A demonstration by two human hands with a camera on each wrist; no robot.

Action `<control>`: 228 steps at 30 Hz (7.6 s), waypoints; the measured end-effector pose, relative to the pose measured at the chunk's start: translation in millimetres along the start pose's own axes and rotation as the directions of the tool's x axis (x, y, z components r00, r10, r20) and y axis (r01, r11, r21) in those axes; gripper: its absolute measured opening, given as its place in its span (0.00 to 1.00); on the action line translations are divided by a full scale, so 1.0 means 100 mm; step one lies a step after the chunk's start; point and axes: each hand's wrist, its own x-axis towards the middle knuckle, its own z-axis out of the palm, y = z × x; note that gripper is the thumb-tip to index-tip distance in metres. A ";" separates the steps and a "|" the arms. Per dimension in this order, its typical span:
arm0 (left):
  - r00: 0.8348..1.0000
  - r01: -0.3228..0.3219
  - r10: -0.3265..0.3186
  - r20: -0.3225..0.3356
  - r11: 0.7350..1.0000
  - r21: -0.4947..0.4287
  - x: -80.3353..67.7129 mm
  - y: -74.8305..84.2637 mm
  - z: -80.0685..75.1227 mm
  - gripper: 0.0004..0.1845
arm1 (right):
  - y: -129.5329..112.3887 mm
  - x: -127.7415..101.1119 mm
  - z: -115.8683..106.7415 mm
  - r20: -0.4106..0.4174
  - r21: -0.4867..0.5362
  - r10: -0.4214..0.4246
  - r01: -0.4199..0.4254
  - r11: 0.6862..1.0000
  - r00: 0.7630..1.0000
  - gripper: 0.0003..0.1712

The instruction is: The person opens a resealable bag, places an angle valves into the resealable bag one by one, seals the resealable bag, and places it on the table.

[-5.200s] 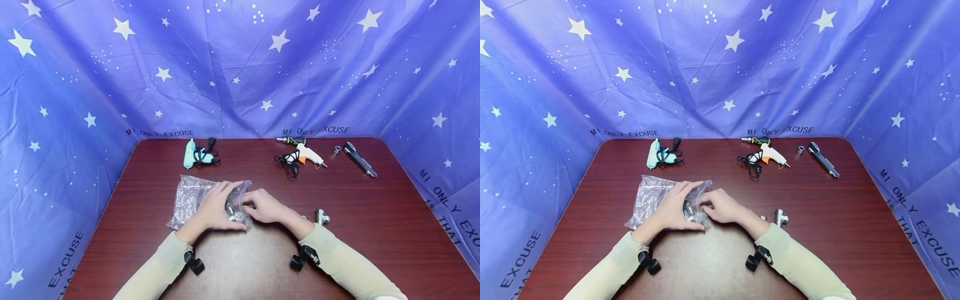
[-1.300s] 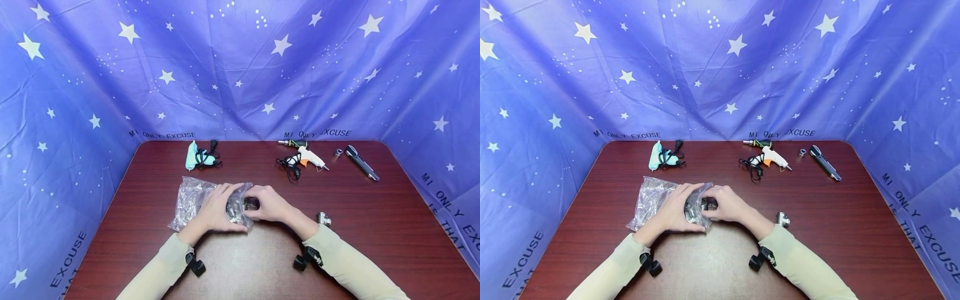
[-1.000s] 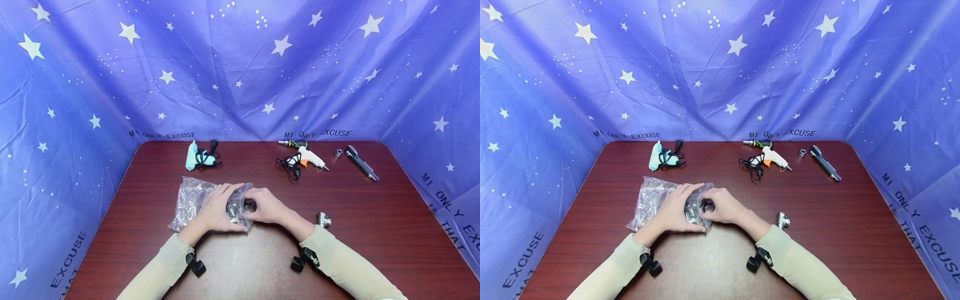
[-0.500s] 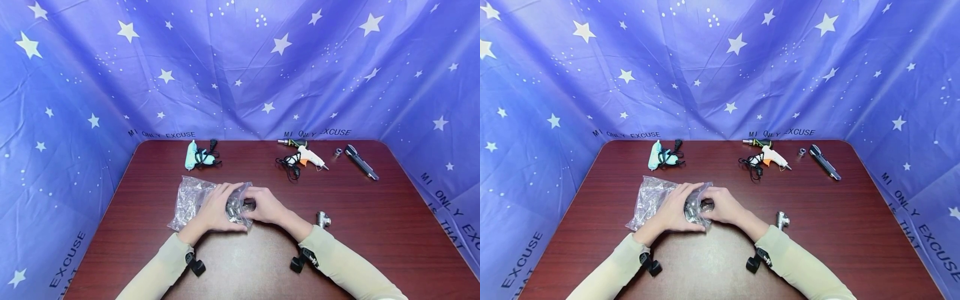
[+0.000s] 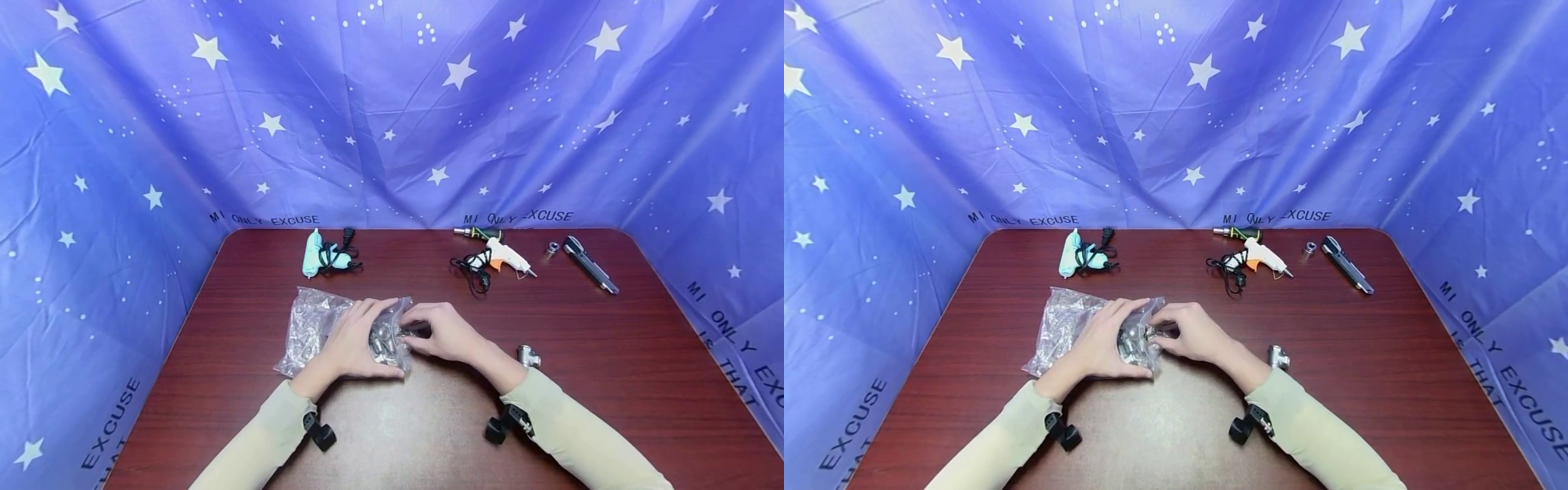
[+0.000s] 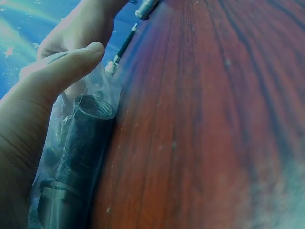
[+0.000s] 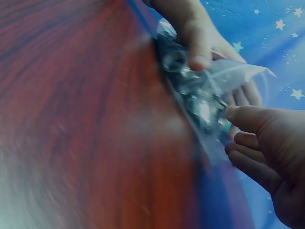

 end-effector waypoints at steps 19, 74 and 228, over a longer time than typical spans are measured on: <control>1.000 0.008 -0.008 0.003 1.000 -0.004 0.00 0.01 0.01 0.72 | 0.22 -0.64 -0.84 -0.063 -0.124 0.114 -0.121 0.985 0.991 0.13; 1.000 0.000 0.000 -0.018 1.000 0.019 0.01 0.00 0.04 0.72 | 0.30 -1.20 -1.06 -0.010 -0.260 0.104 -0.103 0.960 0.995 0.31; 0.900 -0.284 -0.240 -0.363 0.310 -0.908 0.30 0.63 -0.70 0.17 | -0.66 -0.01 -1.51 -0.410 -0.089 0.001 -0.042 0.995 0.912 0.14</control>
